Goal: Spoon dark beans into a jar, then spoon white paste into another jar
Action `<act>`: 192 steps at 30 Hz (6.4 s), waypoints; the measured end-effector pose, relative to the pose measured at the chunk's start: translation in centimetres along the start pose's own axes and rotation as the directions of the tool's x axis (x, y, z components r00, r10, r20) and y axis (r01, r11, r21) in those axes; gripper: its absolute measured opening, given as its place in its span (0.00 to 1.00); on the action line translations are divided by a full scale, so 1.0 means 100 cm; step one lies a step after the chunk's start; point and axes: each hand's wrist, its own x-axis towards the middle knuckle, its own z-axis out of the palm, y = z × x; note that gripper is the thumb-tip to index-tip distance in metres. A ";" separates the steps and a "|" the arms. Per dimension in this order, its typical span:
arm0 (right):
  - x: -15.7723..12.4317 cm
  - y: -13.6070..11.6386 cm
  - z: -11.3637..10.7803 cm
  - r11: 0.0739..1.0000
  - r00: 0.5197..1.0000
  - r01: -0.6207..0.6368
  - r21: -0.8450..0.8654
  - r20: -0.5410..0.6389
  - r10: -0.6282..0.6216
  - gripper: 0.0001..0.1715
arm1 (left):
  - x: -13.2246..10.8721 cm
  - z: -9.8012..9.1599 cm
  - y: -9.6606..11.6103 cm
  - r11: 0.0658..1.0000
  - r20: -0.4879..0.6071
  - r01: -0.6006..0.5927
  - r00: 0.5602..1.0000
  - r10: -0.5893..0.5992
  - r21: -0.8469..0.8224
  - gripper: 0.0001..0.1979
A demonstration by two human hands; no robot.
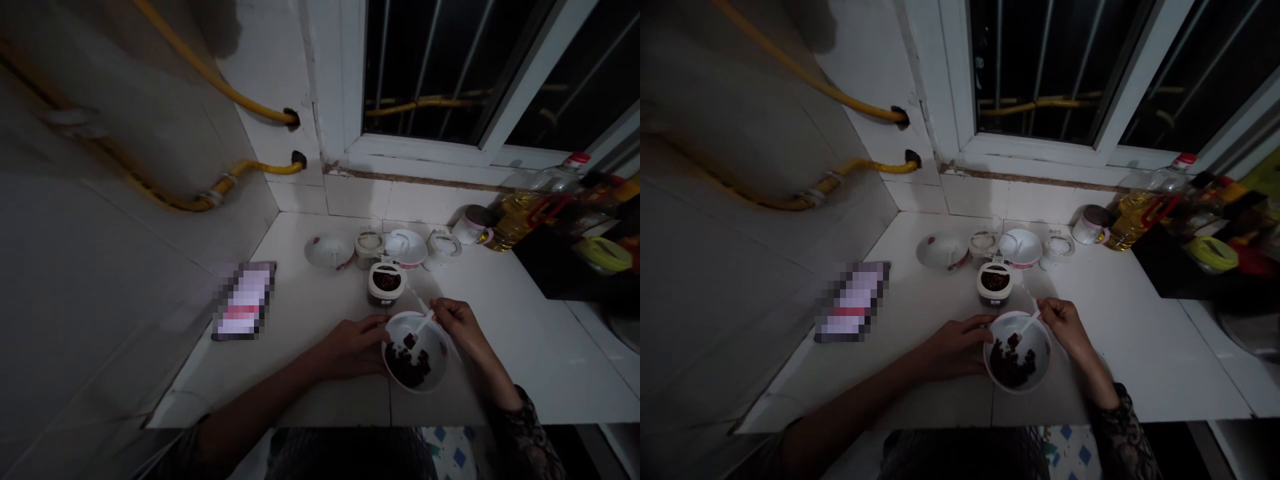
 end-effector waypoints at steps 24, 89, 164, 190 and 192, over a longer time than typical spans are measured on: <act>0.007 0.012 0.001 0.988 0.995 -0.098 0.117 -0.006 0.100 0.32 | 0.000 0.002 -0.002 0.999 0.000 -0.002 1.000 0.002 -0.033 0.22; -0.007 -0.007 -0.007 0.998 0.995 -0.055 -0.017 0.077 0.057 0.31 | 0.000 0.004 -0.003 0.999 0.024 0.030 0.999 -0.029 -0.038 0.23; -0.024 -0.025 0.002 0.989 0.994 0.106 -0.105 0.030 -0.104 0.32 | 0.001 -0.001 -0.001 0.998 0.075 0.060 0.996 -0.057 -0.035 0.24; 0.000 -0.009 0.007 0.985 0.997 -0.072 0.159 -0.008 0.074 0.32 | 0.002 -0.002 0.002 0.996 0.064 0.062 0.996 -0.058 -0.064 0.21; -0.001 -0.008 0.007 0.980 0.996 -0.085 0.180 -0.012 0.088 0.31 | 0.002 -0.001 0.001 0.996 0.071 0.067 0.996 -0.062 -0.066 0.22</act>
